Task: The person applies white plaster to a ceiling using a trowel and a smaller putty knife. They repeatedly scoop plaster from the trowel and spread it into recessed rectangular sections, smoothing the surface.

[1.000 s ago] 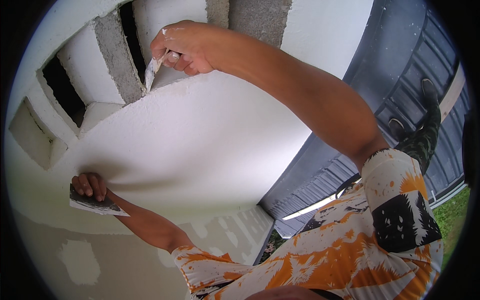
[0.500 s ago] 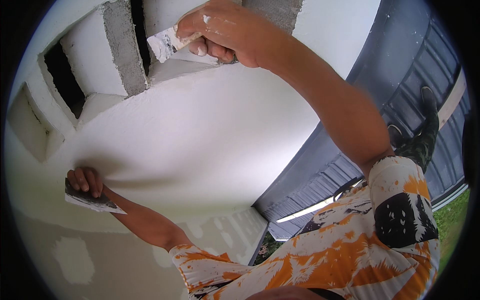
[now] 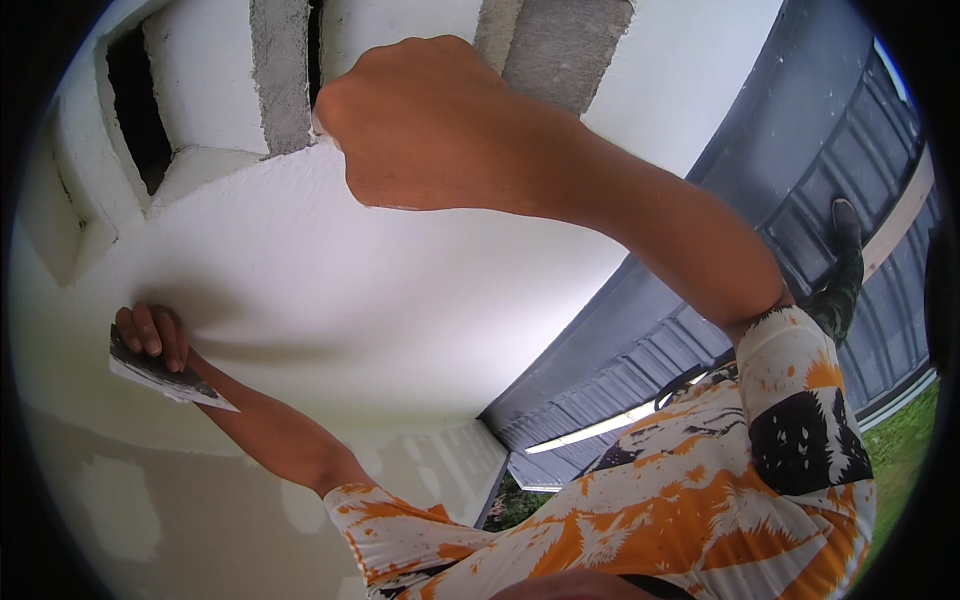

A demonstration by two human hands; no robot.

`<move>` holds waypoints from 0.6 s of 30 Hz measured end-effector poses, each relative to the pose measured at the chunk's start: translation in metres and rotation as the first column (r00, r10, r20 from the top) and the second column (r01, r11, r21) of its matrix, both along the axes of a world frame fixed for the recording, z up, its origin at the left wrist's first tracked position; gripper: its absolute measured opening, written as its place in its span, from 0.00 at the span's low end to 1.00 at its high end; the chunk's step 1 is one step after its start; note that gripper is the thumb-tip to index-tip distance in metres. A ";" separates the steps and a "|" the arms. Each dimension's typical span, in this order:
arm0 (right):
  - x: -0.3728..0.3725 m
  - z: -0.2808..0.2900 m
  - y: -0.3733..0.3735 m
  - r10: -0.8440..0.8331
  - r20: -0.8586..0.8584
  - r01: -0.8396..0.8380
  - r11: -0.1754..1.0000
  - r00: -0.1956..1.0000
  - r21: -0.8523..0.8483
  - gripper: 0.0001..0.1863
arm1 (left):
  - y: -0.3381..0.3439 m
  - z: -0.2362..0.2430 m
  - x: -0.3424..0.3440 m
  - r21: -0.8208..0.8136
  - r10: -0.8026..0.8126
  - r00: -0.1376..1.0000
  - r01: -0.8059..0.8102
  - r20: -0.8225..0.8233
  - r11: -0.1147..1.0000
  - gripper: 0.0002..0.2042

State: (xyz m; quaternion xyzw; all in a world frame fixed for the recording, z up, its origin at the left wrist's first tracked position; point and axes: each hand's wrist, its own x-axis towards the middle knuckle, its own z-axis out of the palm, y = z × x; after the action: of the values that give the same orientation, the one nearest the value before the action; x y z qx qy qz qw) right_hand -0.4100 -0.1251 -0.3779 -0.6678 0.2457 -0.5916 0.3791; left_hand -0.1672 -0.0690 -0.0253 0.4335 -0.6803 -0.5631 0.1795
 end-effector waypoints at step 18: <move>0.019 -0.041 -0.024 -0.046 0.213 -0.002 0.976 0.976 0.218 0.14 | -0.004 -0.002 0.004 0.020 -0.072 0.997 0.072 -0.004 0.997 0.10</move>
State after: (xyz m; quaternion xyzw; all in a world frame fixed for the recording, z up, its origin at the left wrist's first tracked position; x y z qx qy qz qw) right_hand -0.3911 -0.1488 -0.4191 -0.5511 0.2734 -0.6348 0.4675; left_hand -0.1628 -0.0729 -0.0269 0.4095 -0.6894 -0.5768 0.1559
